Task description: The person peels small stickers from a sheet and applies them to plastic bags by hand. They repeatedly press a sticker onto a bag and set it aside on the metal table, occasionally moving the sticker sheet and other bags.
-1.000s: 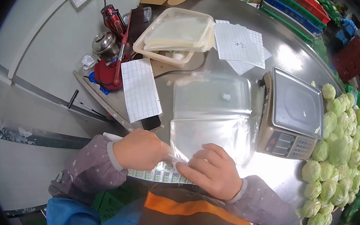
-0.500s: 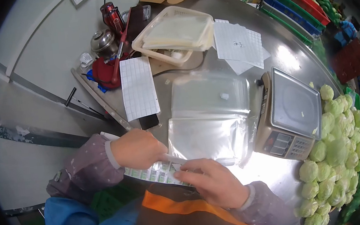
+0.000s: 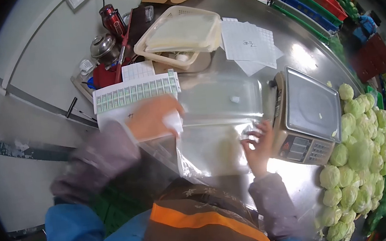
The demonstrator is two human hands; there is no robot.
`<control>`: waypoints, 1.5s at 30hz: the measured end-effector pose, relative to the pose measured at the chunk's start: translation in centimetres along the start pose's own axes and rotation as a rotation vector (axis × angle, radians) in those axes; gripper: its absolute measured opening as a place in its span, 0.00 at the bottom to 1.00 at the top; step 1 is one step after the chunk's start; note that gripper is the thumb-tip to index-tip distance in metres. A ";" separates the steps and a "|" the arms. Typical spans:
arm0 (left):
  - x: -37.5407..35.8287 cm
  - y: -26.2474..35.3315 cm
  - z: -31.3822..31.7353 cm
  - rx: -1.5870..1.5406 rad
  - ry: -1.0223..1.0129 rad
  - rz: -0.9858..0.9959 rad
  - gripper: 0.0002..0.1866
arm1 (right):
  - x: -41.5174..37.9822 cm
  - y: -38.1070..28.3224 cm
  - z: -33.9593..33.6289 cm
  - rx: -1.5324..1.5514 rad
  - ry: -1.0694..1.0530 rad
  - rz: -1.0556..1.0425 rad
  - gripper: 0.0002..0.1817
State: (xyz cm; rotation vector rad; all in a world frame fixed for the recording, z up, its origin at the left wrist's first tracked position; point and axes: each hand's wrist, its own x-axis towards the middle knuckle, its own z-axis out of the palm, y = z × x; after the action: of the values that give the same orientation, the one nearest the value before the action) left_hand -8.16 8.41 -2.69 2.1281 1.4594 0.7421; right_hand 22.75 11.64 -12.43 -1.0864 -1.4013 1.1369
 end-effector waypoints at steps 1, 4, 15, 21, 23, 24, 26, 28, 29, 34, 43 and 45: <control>-0.6 0.2 3.6 -0.023 -0.170 0.036 0.22 | -0.4 1.5 0.4 -0.101 -0.069 -0.009 0.44; -3.6 -5.0 15.4 0.245 -0.567 -0.115 0.11 | -0.4 5.8 0.6 -0.453 -0.114 -0.030 0.40; -3.7 -4.6 13.3 0.176 -0.045 -0.033 0.10 | -1.4 3.4 0.8 -0.339 -0.011 0.096 0.31; -2.7 -7.0 11.8 -0.347 -0.201 -0.462 0.04 | 0.2 4.2 -3.3 -0.455 0.228 0.134 0.28; -1.2 -7.5 9.2 -0.469 0.504 -0.576 0.02 | -0.1 3.3 -3.0 -0.263 0.284 0.095 0.25; -0.4 -4.3 6.2 -0.149 0.634 -0.517 0.04 | -0.8 3.1 -2.3 -0.264 0.286 0.103 0.25; -1.0 -2.9 9.2 -0.180 0.454 -0.211 0.07 | -1.8 2.5 -0.4 -0.388 0.067 0.071 0.21; -3.9 -5.4 14.4 0.186 -0.003 0.118 0.10 | -1.7 2.3 0.8 -0.515 0.044 0.094 0.17; -3.6 -5.1 14.2 0.192 0.001 0.117 0.10 | -1.5 2.6 1.0 -0.603 0.076 0.185 0.17; -1.3 -7.8 13.3 -0.236 -0.333 -0.322 0.06 | -0.1 3.6 -2.0 -0.285 0.358 0.265 0.16; -3.2 -4.6 14.9 0.210 -0.505 -0.107 0.10 | -2.3 5.1 -0.4 -0.691 0.017 -0.067 0.09; -2.4 -5.6 15.2 0.181 -0.539 -0.126 0.10 | -2.0 3.2 -0.1 -0.815 0.134 0.081 0.08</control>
State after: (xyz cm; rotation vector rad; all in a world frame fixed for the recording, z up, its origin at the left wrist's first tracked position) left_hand -2.80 7.03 -18.14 2.1141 1.3743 -0.0227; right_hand 23.25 10.21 -15.91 -1.7548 -1.7697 0.5072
